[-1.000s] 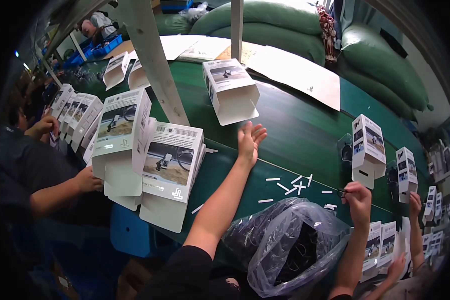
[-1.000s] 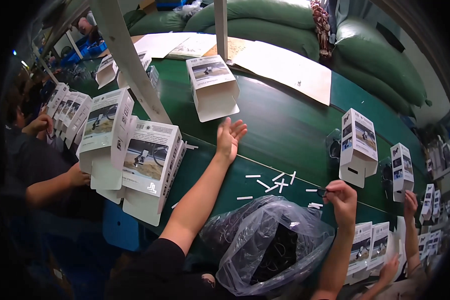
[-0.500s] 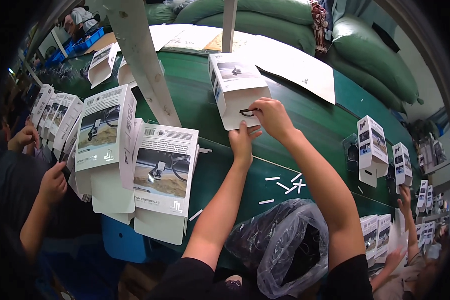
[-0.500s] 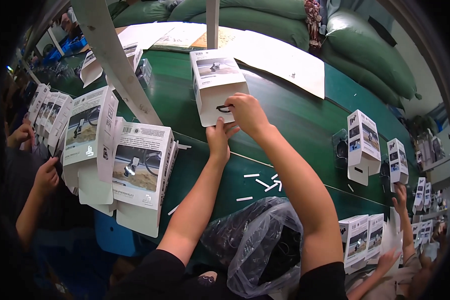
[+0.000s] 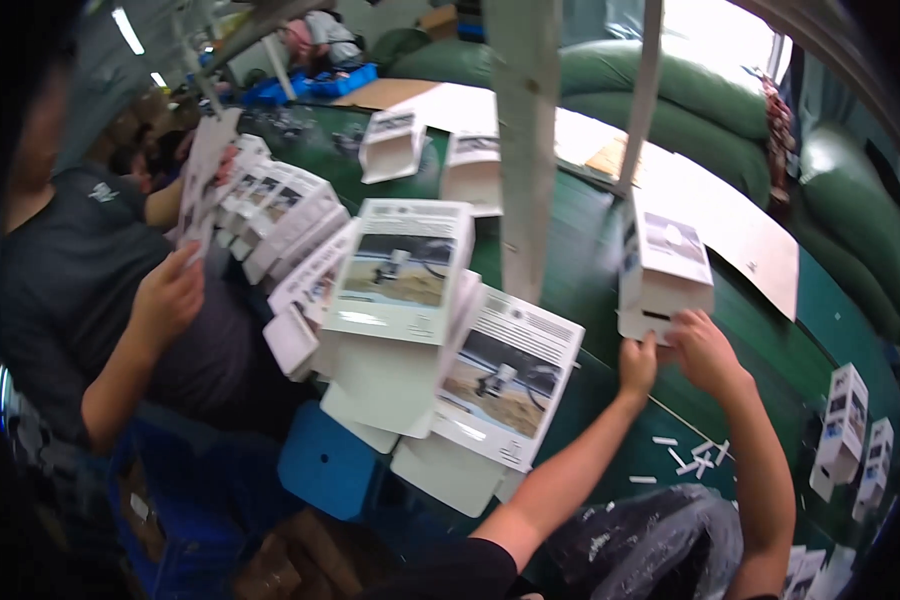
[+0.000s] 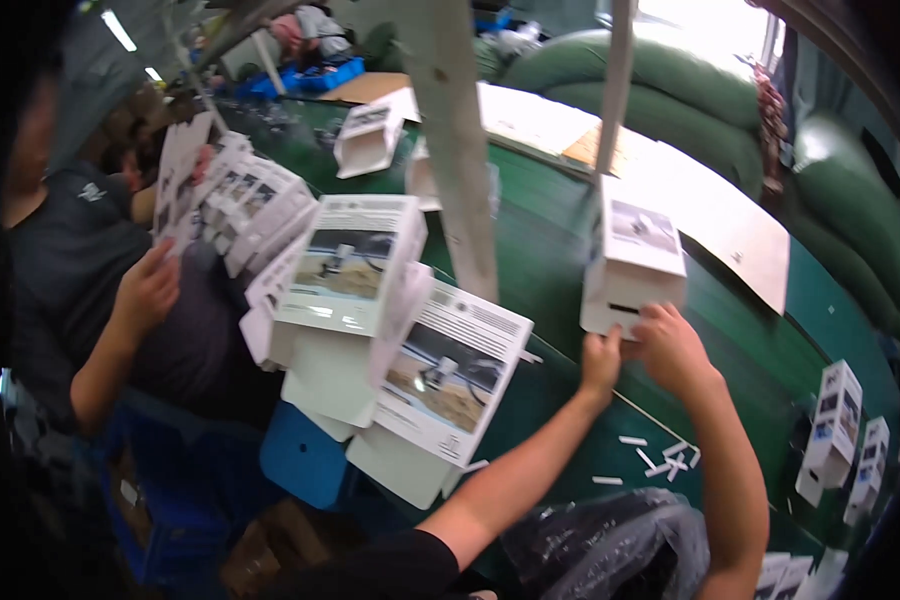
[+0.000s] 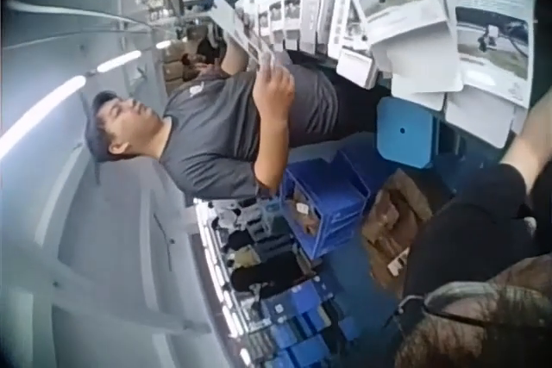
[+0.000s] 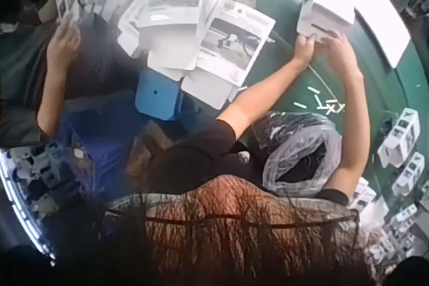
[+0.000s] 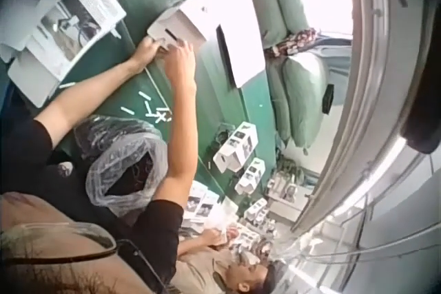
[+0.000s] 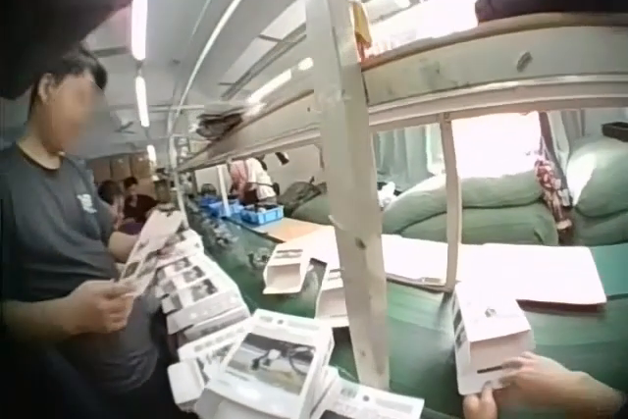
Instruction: Packaging small electronic components into individual cardboard boxes on a factory assembly line.
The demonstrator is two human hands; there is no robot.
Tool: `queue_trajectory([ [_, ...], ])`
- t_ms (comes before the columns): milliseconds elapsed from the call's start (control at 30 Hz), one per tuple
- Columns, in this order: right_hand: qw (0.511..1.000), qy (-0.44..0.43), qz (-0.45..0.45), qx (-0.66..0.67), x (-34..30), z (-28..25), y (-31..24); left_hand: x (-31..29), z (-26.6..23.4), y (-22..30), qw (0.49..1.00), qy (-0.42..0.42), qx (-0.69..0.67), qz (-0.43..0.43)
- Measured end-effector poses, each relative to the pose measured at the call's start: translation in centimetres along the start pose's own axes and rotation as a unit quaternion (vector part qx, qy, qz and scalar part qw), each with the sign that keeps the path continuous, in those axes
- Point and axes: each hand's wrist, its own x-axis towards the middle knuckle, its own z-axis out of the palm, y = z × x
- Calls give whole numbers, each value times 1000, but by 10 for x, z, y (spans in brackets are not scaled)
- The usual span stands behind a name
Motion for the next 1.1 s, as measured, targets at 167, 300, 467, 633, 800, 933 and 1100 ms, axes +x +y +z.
queue_trajectory([
  [167,954,-76,30,289,-113,-106,-71,-6,-10,32,999,-11,32,-8],
  [300,895,-331,67,292,-204,-118,-117,-17,5,35,1000,-10,23,-2],
  [467,684,-244,270,632,-289,26,-107,-19,10,31,999,1,3,48],
  [633,938,-164,55,299,-305,28,-108,-21,-3,26,990,46,-2,136],
  [800,945,-153,66,283,-295,-21,-118,-29,-14,26,981,72,11,178],
  [933,899,-154,180,369,-284,-62,-114,-30,-14,23,981,62,54,174],
  [1100,735,151,345,564,-304,-51,-50,-26,-16,21,980,63,44,185],
])
